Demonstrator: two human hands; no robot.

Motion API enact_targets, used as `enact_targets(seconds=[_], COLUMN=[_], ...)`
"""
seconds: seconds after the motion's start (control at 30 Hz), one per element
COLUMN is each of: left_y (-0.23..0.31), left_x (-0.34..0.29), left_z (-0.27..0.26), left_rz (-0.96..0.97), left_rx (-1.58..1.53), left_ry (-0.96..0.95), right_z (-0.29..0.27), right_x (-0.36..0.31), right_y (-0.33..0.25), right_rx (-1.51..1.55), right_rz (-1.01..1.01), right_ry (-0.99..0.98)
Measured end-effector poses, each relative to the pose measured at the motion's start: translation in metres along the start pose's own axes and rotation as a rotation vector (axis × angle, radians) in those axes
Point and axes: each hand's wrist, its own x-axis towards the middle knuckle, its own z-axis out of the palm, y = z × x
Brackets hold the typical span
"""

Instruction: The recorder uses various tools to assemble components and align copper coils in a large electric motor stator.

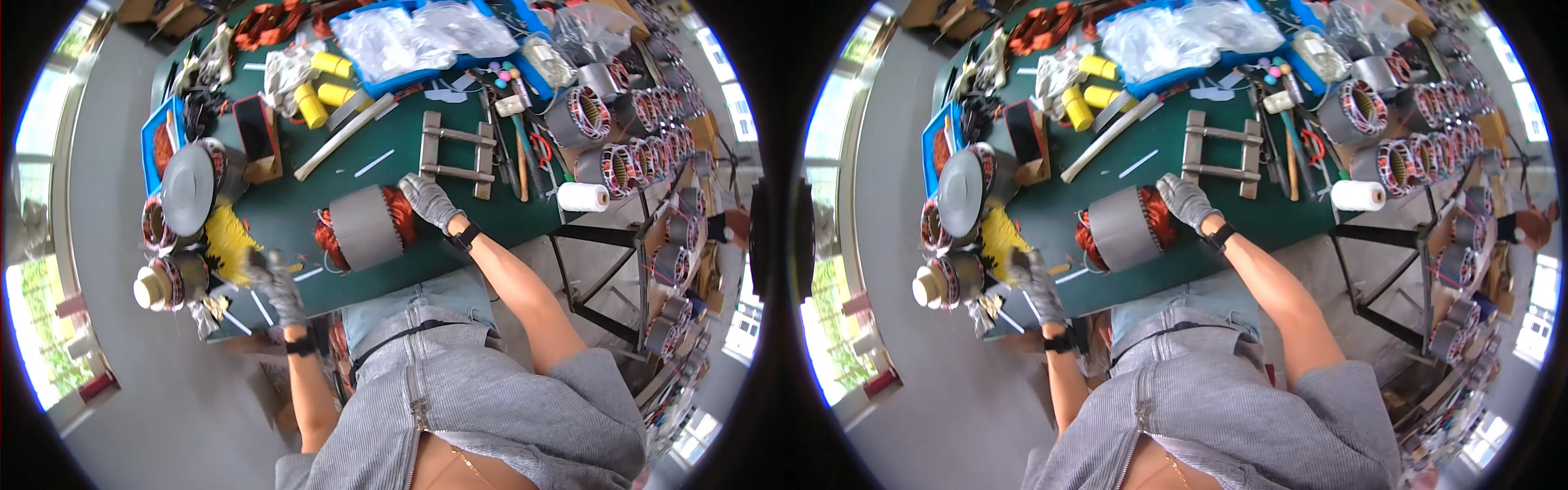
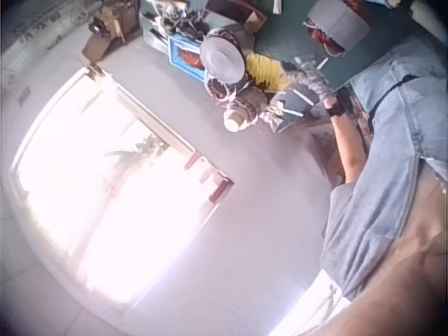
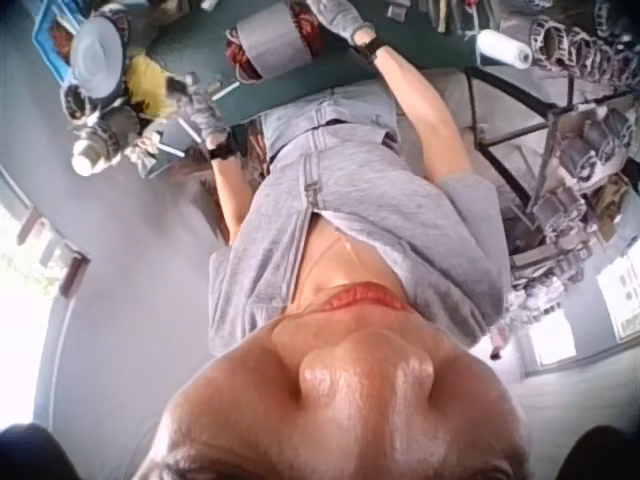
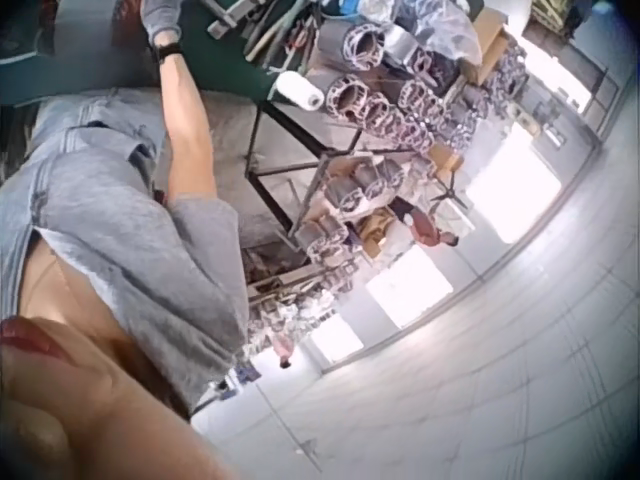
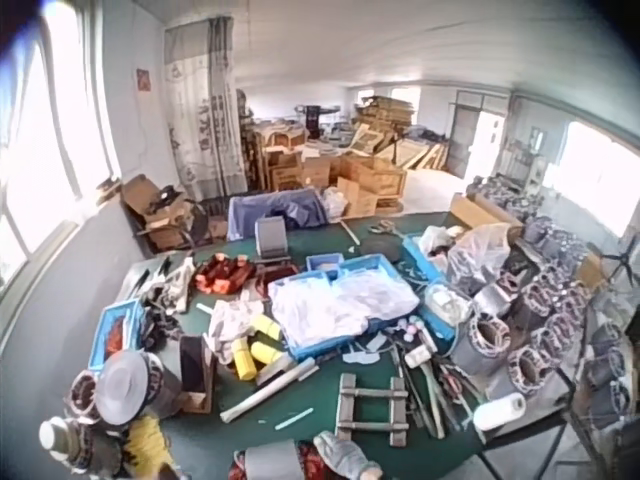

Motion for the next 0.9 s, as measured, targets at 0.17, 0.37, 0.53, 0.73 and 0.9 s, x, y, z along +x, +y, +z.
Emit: enact_targets(seconds=[0.17,0.37,0.53,0.73,0.9], left_y=[-0.039,-0.001,-0.032,-0.027,-0.051], left_x=[-0.037,-0.017,0.008,-0.006,-0.024], left_z=[0.026,0.069,0.072,0.09,0.079], left_rz=[-0.324,-0.473,-0.472,-0.597,-0.531], left_rx=[-0.06,-0.069,-0.002,-0.046,-0.047], left_ry=[-0.454,-0.383,-0.233,-0.074,-0.051], right_z=[-0.031,-0.048,-0.081,-0.116,-0.042], right_x=[-0.011,-0.022,-0.009,0.064,0.143], right_y=[0.025,0.079,0.082,0.065,0.026], right_rx=[-0.044,-0.136,-0.237,-0.333,-0.1], right_rz=[-0.057,0.005,0.109,0.21,-0.181], right_ry=[-0.515,-0.308,-0.016,-0.013,-0.104])
